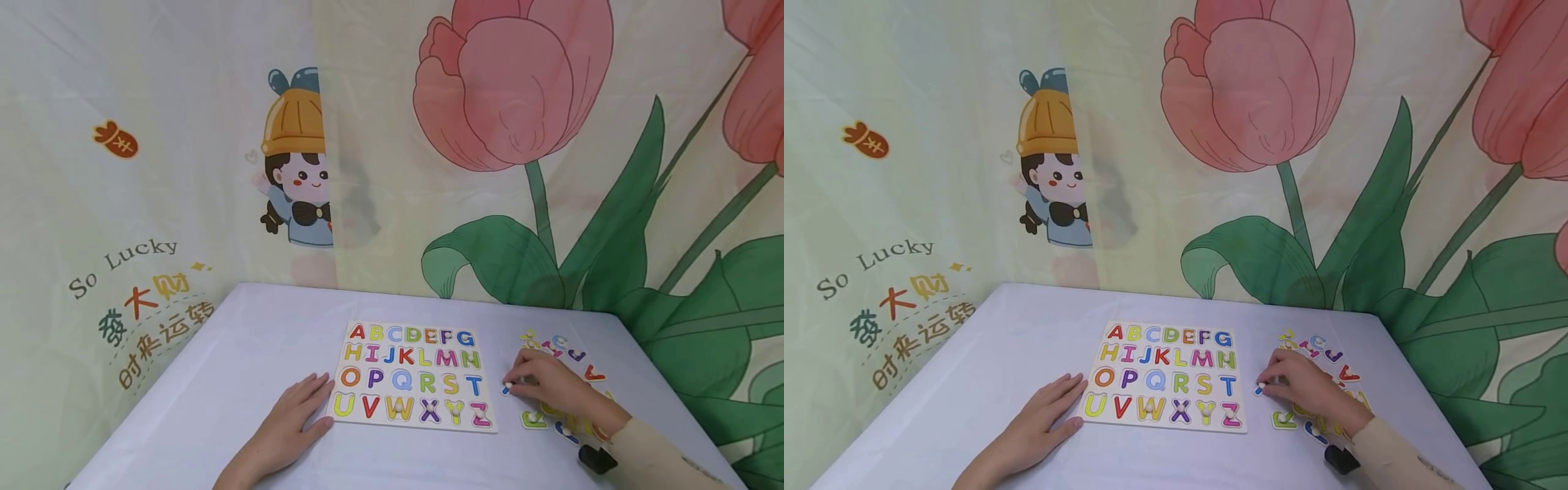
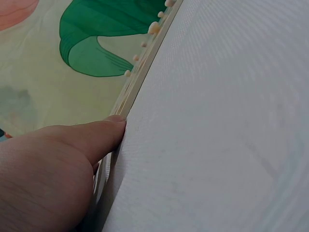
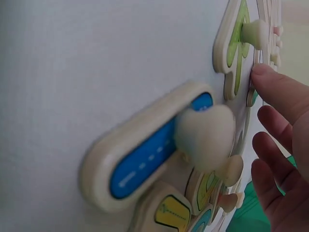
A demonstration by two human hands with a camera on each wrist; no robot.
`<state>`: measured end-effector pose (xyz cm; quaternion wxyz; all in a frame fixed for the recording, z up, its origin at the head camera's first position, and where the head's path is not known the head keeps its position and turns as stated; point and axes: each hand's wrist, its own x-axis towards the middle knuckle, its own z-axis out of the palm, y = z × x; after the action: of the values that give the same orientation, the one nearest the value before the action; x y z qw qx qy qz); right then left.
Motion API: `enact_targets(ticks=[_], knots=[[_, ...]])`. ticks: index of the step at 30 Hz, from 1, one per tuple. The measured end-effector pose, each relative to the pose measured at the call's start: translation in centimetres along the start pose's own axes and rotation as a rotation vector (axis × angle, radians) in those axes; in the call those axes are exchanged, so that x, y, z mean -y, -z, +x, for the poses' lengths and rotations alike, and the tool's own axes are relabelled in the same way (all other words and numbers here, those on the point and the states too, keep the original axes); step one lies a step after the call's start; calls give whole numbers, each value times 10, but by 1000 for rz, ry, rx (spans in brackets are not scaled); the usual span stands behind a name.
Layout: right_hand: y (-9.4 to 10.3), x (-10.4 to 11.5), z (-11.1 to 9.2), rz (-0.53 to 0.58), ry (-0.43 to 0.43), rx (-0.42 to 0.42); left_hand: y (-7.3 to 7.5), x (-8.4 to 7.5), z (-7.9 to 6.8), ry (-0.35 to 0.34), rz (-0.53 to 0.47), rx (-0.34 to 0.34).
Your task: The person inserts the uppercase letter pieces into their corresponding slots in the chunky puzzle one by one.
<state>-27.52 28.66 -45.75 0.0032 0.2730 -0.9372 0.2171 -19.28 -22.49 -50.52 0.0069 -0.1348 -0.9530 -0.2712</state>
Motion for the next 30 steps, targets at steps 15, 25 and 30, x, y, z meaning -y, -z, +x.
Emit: enact_targets(ticks=[15, 25, 30], knots=[[-10, 16, -10, 74, -234, -141, -1, 1, 1, 9, 2, 3], [-27, 38, -16, 61, -434, -218, -1, 1, 2, 18, 5, 5], [-29, 37, -13, 26, -439, -227, -2, 1, 1, 15, 3, 4]])
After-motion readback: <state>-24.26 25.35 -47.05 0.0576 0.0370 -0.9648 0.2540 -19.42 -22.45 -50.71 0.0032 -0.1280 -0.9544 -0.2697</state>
